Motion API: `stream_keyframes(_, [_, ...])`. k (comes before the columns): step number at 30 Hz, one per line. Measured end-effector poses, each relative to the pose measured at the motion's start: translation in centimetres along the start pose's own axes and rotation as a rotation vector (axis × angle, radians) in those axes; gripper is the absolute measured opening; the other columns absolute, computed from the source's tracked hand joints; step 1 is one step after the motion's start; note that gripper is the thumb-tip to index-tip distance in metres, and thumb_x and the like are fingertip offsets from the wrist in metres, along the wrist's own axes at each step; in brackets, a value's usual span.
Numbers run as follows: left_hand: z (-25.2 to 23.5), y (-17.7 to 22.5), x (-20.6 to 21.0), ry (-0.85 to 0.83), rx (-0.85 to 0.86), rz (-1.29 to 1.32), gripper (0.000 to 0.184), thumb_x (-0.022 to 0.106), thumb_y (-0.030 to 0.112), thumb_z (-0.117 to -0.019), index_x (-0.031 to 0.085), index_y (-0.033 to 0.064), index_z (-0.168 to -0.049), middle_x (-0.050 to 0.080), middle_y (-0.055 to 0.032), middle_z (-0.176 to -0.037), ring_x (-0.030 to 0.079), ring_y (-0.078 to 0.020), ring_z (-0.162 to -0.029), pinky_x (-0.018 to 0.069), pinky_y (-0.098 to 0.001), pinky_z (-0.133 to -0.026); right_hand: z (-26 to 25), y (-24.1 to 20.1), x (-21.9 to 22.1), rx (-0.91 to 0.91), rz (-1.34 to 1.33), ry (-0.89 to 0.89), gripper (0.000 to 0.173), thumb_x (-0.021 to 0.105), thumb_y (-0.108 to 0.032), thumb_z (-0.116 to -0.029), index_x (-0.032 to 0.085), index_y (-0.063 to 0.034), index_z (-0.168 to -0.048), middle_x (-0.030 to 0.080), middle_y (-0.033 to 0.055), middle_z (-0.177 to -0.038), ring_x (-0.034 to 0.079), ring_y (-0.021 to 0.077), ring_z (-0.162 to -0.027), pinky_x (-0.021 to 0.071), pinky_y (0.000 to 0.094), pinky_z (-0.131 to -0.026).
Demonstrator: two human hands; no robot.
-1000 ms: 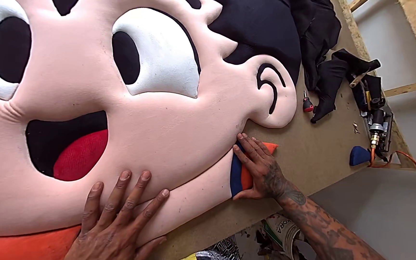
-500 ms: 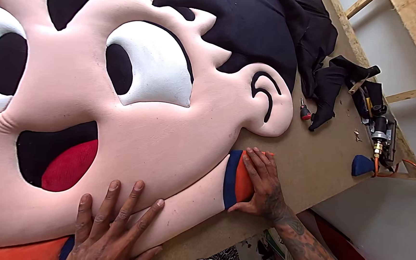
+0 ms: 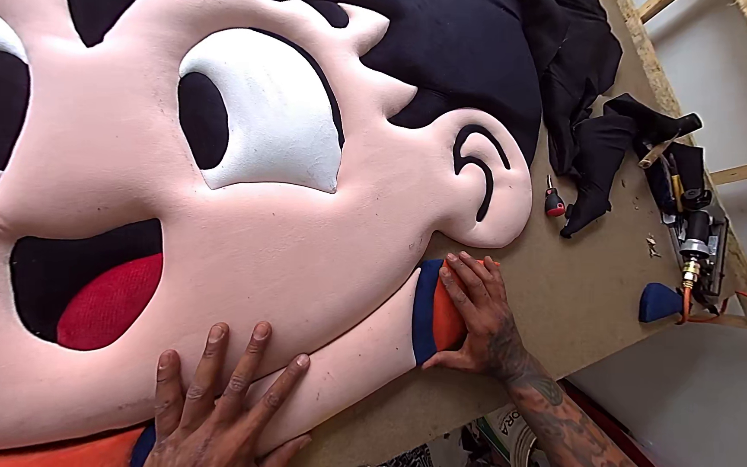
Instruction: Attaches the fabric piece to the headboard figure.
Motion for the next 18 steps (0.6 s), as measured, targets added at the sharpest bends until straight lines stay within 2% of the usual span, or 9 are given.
stream_keyframes(5, [0.1, 0.0, 0.0, 0.02, -0.015, 0.008, 0.093, 0.055, 0.086, -0.0778, 0.032, 0.0474, -0.159, 0.012, -0.0089, -0.174, 0.006, -0.0438, -0.158, -0.0002, -0.0755, -0.119, -0.6, 0.1, 0.3, -0.03, -0.036, -0.004, 0.134, 0.061, -0.1, -0.0509, 0.047, -0.0169, -0.155, 0.04, 0.0121, -0.163, 0.03, 0.0346, -0.153, 0.0168, 0.0688, -0.124])
stream_keyframes(9, [0.3, -0.1, 0.0, 0.026, -0.013, 0.009, 0.09, 0.054, 0.084, -0.0796, 0.032, 0.0475, -0.159, 0.01, -0.0065, -0.174, 0.005, -0.0422, -0.159, -0.0001, -0.0743, -0.121, -0.5, -0.1, 0.4, -0.019, -0.046, -0.007, 0.135, 0.062, -0.099, -0.0498, 0.045, -0.0188, -0.157, 0.04, 0.0108, -0.163, 0.03, 0.0339, -0.153, 0.0154, 0.0696, -0.124])
stream_keyframes(18, [1.7, -1.3, -0.4, -0.044, 0.006, 0.026, 0.091, 0.059, 0.081, -0.0806, 0.032, 0.0449, -0.16, 0.011, -0.0048, -0.174, 0.006, -0.0374, -0.16, -0.0011, -0.0708, -0.122, 0.1, -2.0, 0.7, 0.006, -0.051, -0.005, 0.134, 0.06, -0.101, -0.0506, 0.047, -0.0178, -0.156, 0.042, 0.0115, -0.161, 0.032, 0.0351, -0.152, 0.0157, 0.0705, -0.123])
Point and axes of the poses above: each hand's wrist, its own z-axis away from the middle knuckle, its own x-axis out of the palm, y = z × x, the point moved 5 cm from there along -z, towards the middle knuckle
